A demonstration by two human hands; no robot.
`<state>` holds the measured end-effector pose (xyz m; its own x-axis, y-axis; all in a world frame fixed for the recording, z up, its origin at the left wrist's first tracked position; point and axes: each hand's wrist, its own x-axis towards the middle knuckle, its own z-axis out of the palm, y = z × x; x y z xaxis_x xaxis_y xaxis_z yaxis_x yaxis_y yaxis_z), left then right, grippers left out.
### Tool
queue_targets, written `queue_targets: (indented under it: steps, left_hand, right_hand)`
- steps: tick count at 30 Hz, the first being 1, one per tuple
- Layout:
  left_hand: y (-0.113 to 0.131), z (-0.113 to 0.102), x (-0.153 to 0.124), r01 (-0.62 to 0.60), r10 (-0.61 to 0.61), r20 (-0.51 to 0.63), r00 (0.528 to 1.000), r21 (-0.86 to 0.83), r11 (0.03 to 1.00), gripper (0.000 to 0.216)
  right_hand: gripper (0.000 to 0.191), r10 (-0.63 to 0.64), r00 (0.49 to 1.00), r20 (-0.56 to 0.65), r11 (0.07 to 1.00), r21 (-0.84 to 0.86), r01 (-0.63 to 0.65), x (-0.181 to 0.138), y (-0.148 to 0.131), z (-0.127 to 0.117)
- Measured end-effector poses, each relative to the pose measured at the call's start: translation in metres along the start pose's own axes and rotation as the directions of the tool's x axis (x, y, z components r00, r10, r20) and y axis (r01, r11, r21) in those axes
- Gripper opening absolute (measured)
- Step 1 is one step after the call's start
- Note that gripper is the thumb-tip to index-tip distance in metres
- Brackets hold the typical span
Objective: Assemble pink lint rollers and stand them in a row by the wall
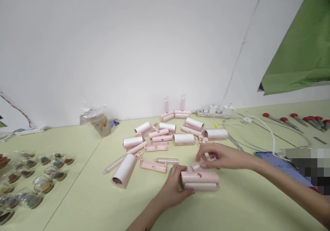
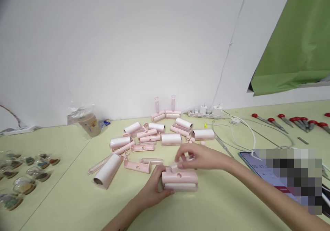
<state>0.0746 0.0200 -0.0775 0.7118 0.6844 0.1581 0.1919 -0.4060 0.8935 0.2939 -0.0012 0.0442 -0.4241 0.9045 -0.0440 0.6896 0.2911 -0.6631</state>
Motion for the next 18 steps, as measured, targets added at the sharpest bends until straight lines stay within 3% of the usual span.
queue_targets:
  steps: [3, 9, 12, 18]
  left_hand:
    - [0.003, -0.001, 0.0, 0.023, -0.022, 0.015, 1.0, -0.003, 1.0, 0.053]
    - [0.003, -0.001, -0.002, 0.033, -0.033, 0.012, 0.999, 0.034, 0.999, 0.052]
    - [0.005, -0.002, -0.003, 0.046, -0.047, 0.011, 0.999, 0.054, 0.997, 0.052]
    - [0.008, -0.002, -0.004, 0.069, -0.069, 0.01, 0.998, 0.017, 0.997, 0.05]
  right_hand:
    - [0.013, 0.042, 0.999, -0.018, 0.909, -0.415, -0.045, -0.023, -0.002, 0.001]
    - [0.01, 0.079, 0.995, 0.058, 0.747, -0.664, -0.021, -0.009, -0.026, 0.01]
    - [0.019, 0.122, 0.988, 0.095, 0.718, -0.696, -0.022, 0.007, -0.044, 0.011]
    - [0.033, 0.085, 0.995, 0.048, 0.811, -0.583, -0.041, 0.03, -0.051, 0.015]
